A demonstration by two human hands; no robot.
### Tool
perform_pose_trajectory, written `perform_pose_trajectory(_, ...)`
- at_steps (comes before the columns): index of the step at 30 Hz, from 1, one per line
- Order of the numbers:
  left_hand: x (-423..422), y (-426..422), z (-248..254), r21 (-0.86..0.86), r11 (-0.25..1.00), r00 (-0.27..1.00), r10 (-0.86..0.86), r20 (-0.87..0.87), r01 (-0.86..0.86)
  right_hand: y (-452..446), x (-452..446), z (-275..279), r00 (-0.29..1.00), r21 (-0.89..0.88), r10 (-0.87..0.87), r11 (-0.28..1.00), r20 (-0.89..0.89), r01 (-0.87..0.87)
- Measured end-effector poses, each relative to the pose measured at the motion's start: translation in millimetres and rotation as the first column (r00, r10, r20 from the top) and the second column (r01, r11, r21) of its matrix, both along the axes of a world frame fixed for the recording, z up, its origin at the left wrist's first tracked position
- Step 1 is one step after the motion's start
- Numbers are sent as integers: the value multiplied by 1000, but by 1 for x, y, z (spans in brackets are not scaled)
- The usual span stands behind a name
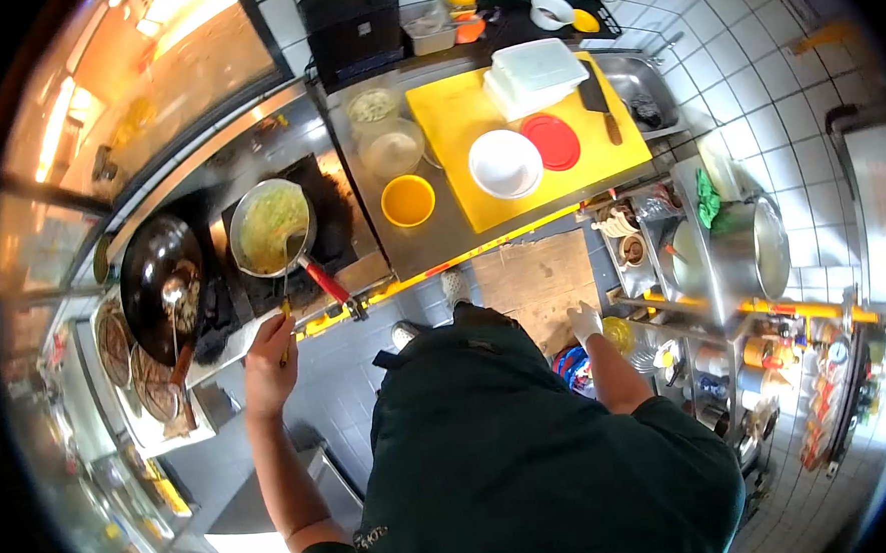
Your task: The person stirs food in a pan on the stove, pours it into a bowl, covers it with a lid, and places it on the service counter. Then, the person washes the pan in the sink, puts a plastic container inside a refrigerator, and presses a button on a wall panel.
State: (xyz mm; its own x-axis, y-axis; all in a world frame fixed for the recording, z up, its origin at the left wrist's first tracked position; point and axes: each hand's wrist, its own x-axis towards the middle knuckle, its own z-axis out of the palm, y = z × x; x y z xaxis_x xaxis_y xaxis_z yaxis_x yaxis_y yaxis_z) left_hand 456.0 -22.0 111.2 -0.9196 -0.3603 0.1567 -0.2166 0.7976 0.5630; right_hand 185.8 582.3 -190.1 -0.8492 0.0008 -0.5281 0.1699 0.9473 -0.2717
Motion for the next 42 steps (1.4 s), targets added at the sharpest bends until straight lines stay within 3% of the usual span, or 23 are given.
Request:
perform_pose_trajectory(3,-18,-7,-25,-78,997,995,-34,-98,26,-5,7,-4,999,-40,-35,999,-19,34)
perform_pose_trajectory(6,-34,-18,-48,-150,988,996,-35,-86,21,25,8,-64,956,88,268,962,-122,-259)
perform_pose_trajectory(9,-37,-36,-64,-233,972,1000,-16,-13,12,-4,29,-14,996,-76,-58,996,-74,53)
perform_pose_trajectory(10,-37,-39,-70,-269,963,1000,24,13,-19,-2,38,-17,994,-39,9,999,-112,-13)
perform_pose_trajectory(11,-36,-38,-63,-288,958,996,42,78,-18,42,43,-81,911,223,369,918,-183,-327)
perform_pose_trajectory(12,-32,-38,-65,-377,926,998,36,44,-17,13,48,-24,877,290,479,833,46,-470)
perform_pose_trajectory(13,-30,-37,-64,-397,918,1000,22,23,-11,23,59,-33,858,208,513,843,-27,-497)
perform_pose_trajectory(14,-25,-33,-62,-391,920,996,51,75,-17,13,69,-9,931,110,366,925,4,-364)
perform_pose_trajectory(15,-23,-29,-60,-384,923,990,74,122,-21,20,80,-21,993,-9,119,993,-16,-119)
perform_pose_trajectory(17,-18,-18,-50,-349,937,980,80,183,-11,46,95,-48,994,-4,113,994,-8,-113)
perform_pose_trajectory(20,-12,-4,-30,-302,953,989,56,138,-12,25,112,-18,995,0,-94,996,-38,94)
perform_pose_trajectory(22,-10,3,-12,-263,964,997,47,61,-30,69,98,-74,985,80,170,982,13,-171)
perform_pose_trajectory(24,-10,9,3,-214,975,998,53,-21,-56,66,87,-81,988,94,157,983,9,-157)
perform_pose_trajectory(27,-12,12,-1,-141,986,980,61,-190,-89,60,56,-98,950,128,312,943,-20,-307)
perform_pose_trajectory(28,-12,7,-13,-98,991,976,67,-206,-89,20,54,-41,948,154,317,938,-20,-310)
perform_pose_trajectory(31,-14,-15,-52,-27,993,967,106,-232,-115,-8,28,-23,972,-31,233,972,19,-233)
perform_pose_trajectory(32,-15,-18,-55,-43,989,965,129,-229,-142,-20,27,-27,982,-40,115,992,-153,-122)
perform_pose_trajectory(35,-13,-22,-60,-116,975,968,164,-190,-188,-32,9,-16,952,-105,242,959,-186,-264)
perform_pose_trajectory(38,-7,-20,-56,-187,964,978,172,-116,-191,-42,-2,-13,995,-173,38,984,-89,-53)
perform_pose_trajectory(42,-5,-19,-62,-309,933,982,167,-83,-184,-33,-4,-19,996,-155,46,986,-78,-58)
